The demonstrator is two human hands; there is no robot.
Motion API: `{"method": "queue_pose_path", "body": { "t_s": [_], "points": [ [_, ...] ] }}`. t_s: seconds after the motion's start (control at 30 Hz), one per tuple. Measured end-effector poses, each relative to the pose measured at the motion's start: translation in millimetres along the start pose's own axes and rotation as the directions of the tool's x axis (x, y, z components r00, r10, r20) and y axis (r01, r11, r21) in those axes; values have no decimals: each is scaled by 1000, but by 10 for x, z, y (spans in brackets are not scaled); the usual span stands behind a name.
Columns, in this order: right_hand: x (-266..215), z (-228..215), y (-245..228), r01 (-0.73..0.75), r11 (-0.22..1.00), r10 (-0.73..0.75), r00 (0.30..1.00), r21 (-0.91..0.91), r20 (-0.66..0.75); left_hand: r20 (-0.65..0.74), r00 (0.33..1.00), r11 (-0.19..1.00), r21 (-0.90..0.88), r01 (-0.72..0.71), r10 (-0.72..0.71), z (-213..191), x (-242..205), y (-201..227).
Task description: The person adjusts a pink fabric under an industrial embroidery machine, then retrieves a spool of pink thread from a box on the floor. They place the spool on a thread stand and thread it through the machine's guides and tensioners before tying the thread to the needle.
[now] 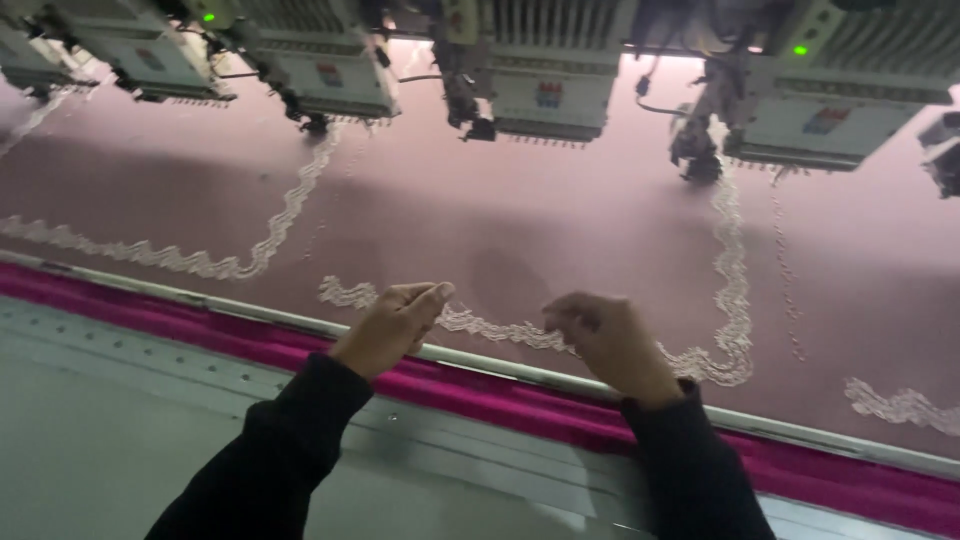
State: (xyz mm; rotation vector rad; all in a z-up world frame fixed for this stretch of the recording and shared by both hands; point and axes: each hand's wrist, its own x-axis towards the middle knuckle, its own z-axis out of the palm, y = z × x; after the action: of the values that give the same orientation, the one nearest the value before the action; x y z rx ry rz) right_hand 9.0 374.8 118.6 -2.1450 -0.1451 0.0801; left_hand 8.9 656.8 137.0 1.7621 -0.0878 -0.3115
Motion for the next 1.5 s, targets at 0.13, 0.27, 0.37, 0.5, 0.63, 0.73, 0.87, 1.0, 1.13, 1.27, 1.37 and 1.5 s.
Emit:
{"method": "queue_pose_path", "body": {
  "t_s": [0.13,0.27,0.37,0.5,0.63,0.73,0.87,1.0,1.13,1.27,1.37,1.5],
  "points": [
    [38,590,-110,-92,954,129,985,-287,116,-80,997,997,-76,-25,19,-482,-152,-162],
    [-76,881,-511,-141,871,203,975,-470,85,-92,995,986,-161,-47,32,-796,-325,-198],
    [-31,1104,-513,-157,802,245,966,-577,78,-102,994,976,-208,-63,42,-861,-466,-191],
    [90,1225,-410,-131,782,219,973,-609,72,-119,990,973,-211,-97,73,-848,-545,-236],
    [61,1167,-435,-148,907,191,979,-394,72,-76,994,984,-156,-84,73,-896,-466,-369],
    [24,1171,-467,-146,973,155,987,-177,35,-57,996,997,-41,-66,64,-838,-399,-449],
    [145,1247,-246,-183,974,183,983,-136,-8,8,996,995,34,-89,89,-727,-267,-479],
    [149,1300,-288,-167,972,164,986,-163,-30,3,994,991,75,-110,110,-682,-191,-528],
    [65,1162,-341,-150,986,148,988,68,37,-8,992,981,147,-123,126,-654,-110,-503],
    [-36,1028,-356,-185,953,207,976,240,-70,31,984,874,455,-172,178,-437,-23,-655],
    [8,1051,-245,-179,943,209,974,279,-83,129,951,688,664,-293,280,-257,128,-734],
    [42,1092,-165,-171,933,212,972,317,-101,273,875,201,905,-374,400,-47,341,-993]
  ]
}}
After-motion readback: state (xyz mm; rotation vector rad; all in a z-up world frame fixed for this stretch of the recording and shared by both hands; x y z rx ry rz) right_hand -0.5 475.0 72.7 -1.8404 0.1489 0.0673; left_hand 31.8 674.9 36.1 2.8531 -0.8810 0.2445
